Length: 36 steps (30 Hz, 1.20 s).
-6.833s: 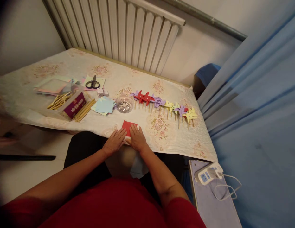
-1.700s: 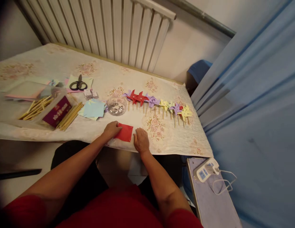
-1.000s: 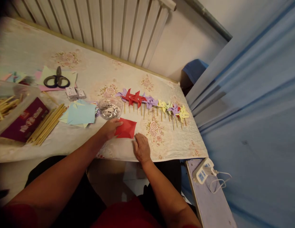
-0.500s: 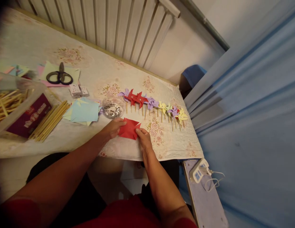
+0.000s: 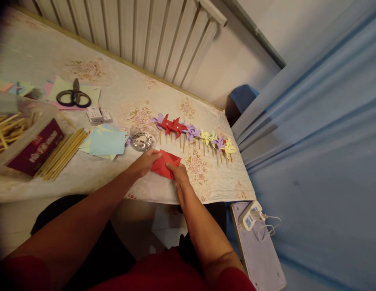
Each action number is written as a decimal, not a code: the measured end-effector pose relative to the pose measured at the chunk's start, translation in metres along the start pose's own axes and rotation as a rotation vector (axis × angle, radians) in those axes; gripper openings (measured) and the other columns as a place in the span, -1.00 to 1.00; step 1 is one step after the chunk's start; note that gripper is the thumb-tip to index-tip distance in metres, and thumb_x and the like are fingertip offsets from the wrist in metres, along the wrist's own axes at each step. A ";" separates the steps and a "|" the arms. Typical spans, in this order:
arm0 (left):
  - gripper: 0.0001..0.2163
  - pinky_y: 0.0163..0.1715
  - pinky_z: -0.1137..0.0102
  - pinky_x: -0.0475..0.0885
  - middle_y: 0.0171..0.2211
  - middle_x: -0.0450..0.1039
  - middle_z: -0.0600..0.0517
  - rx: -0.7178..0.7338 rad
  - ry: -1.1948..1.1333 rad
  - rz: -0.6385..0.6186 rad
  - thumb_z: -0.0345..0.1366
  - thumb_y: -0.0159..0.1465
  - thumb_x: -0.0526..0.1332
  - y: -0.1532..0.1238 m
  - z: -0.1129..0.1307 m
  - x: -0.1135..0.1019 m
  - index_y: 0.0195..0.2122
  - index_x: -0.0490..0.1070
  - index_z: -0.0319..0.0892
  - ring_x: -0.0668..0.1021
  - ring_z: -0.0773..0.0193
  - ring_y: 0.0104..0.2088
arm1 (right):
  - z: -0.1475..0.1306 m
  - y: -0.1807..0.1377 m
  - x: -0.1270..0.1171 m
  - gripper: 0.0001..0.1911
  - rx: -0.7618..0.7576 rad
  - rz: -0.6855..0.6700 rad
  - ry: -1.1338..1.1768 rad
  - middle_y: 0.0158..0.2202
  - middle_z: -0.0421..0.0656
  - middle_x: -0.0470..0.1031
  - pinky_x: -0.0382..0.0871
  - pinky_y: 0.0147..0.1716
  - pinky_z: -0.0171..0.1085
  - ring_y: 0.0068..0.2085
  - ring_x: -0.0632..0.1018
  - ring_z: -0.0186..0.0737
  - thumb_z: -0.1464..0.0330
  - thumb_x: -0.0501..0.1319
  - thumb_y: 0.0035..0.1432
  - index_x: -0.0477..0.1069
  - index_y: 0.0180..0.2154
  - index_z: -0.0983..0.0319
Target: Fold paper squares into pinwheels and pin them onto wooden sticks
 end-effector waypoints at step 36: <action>-0.80 -0.26 0.38 0.40 -0.44 0.44 0.07 0.398 0.302 -0.361 -0.16 0.16 0.30 -0.014 0.025 -0.004 -0.43 0.42 -0.20 0.48 0.30 -0.36 | -0.045 -0.007 0.002 -0.63 -0.004 -0.056 -0.088 -0.38 -0.17 0.64 0.50 -0.24 -0.23 -0.38 0.61 -0.20 0.38 0.49 -0.31 0.55 -0.33 0.27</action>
Point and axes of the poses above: each hand's wrist, its own y-axis towards the middle knuckle, its own x-axis out of the palm, z = x × y, the point moved 1 cm from there along y, towards the middle knuckle
